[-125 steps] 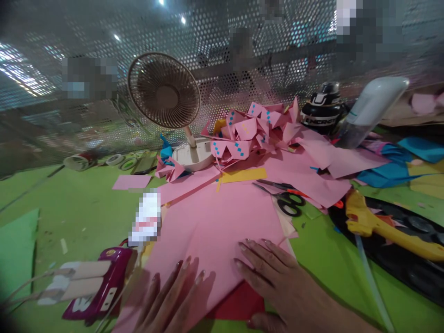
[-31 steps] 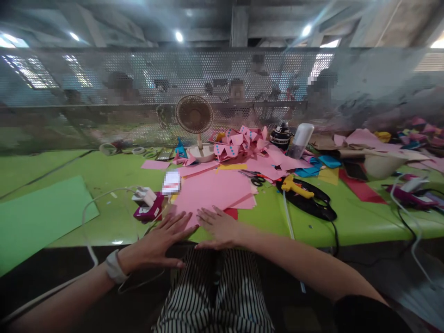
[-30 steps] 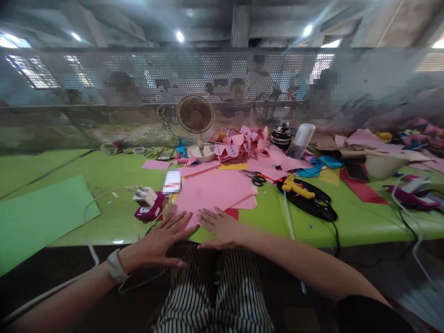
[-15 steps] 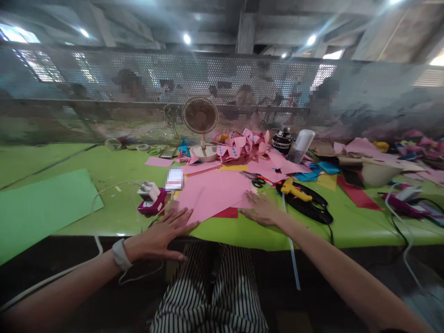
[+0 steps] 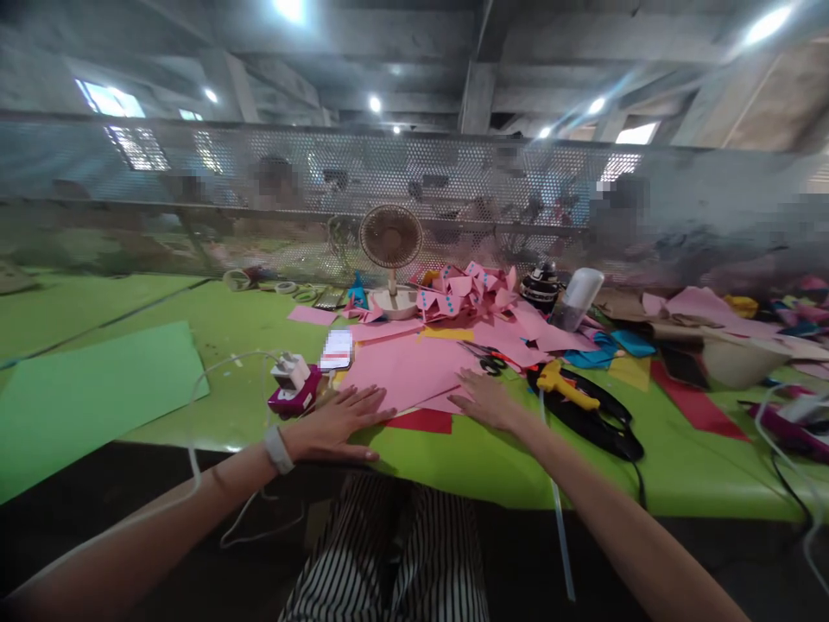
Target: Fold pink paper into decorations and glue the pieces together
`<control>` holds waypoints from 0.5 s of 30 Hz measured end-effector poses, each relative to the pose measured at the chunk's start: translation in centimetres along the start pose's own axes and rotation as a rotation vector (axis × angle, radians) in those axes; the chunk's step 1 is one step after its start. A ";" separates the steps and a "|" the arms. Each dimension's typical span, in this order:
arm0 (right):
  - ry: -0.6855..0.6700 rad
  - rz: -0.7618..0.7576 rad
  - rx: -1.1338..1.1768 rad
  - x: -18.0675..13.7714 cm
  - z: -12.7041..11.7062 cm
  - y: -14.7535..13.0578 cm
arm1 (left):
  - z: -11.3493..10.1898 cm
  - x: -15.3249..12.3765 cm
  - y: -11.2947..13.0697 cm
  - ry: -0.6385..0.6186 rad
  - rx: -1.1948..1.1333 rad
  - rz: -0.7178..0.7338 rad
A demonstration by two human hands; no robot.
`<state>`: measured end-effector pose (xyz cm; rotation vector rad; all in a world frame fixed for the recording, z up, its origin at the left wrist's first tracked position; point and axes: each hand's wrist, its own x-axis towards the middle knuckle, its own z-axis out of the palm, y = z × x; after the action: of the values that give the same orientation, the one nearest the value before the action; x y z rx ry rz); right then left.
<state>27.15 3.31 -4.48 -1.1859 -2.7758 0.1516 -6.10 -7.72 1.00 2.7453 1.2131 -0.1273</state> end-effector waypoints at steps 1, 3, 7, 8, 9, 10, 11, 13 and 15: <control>0.012 0.017 0.014 0.3 0.0 -0.3 | -0.1 0.3 0.0 0.008 -0.004 0.009; 0.027 -0.002 0.033 1.1 -0.1 -1.1 | -0.2 0.9 -0.1 0.030 -0.009 0.033; 0.064 -0.107 0.059 3.2 -0.1 -2.2 | -0.1 1.7 -0.6 0.050 0.005 0.084; 0.080 -0.128 0.057 3.7 0.0 -2.4 | 0.0 2.0 -0.8 0.058 0.011 0.089; 0.096 -0.149 0.049 4.1 0.1 -2.6 | 0.1 2.2 -1.0 0.071 0.018 0.090; 0.110 -0.167 0.036 4.4 0.2 -2.8 | 0.2 2.5 -1.1 0.089 0.026 0.087; 0.121 -0.180 0.023 4.6 0.3 -2.9 | 0.2 2.8 -1.2 0.112 0.034 0.079; 0.134 -0.196 0.005 4.8 0.3 -2.9 | 0.4 3.4 -1.3 0.162 0.062 0.065; 0.116 -0.220 0.009 4.6 -0.1 -2.6 | 0.4 4.0 -1.2 0.222 0.109 0.051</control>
<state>22.16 4.88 -3.68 -0.8501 -2.7736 0.0722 -4.33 -4.04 -0.01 2.9471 1.2184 0.1232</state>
